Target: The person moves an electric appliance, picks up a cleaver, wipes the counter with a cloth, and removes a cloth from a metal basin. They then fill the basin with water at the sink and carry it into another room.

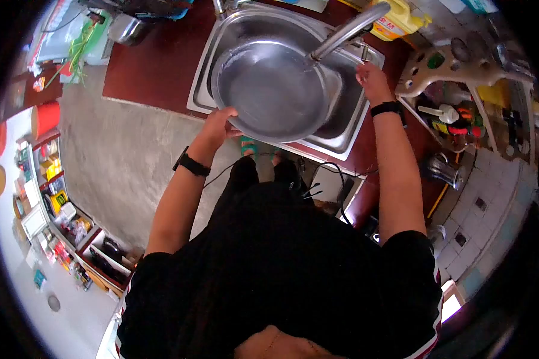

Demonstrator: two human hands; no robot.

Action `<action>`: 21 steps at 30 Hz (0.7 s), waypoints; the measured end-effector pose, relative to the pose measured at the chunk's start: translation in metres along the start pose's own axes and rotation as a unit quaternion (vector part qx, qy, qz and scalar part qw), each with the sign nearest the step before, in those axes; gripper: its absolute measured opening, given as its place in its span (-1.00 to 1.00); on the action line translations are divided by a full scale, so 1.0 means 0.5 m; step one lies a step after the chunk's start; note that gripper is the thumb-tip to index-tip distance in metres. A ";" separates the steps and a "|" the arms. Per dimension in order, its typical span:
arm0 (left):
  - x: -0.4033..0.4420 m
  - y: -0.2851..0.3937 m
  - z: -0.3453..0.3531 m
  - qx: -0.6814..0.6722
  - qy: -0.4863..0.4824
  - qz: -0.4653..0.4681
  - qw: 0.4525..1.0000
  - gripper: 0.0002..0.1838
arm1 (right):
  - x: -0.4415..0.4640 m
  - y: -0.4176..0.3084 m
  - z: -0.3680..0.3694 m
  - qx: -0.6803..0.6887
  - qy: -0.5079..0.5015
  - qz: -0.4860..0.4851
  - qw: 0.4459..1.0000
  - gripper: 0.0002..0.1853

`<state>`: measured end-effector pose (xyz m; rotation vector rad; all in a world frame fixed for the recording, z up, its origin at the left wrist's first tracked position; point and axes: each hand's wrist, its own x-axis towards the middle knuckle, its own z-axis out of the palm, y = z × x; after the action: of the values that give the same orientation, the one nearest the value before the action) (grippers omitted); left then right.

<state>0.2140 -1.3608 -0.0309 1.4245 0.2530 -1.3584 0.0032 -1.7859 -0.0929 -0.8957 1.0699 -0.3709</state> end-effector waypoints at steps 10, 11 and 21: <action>0.145 0.092 -0.018 0.036 -0.060 -0.040 0.997 -0.64 | -0.162 0.112 0.063 -0.215 0.044 -0.051 0.974 -0.56; 0.159 0.097 -0.022 0.047 -0.061 -0.053 0.996 -0.63 | -0.162 0.162 0.061 -0.241 0.036 -0.079 0.967 -0.50; 0.226 0.100 -0.124 0.545 -0.296 0.249 0.744 -0.60 | -0.365 0.336 0.153 -0.252 0.107 -0.177 0.945 -0.74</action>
<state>0.3236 -1.3875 -0.1108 1.6370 -1.4800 -1.4288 -0.0391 -1.5299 -0.1012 -1.5435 1.2299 -0.5117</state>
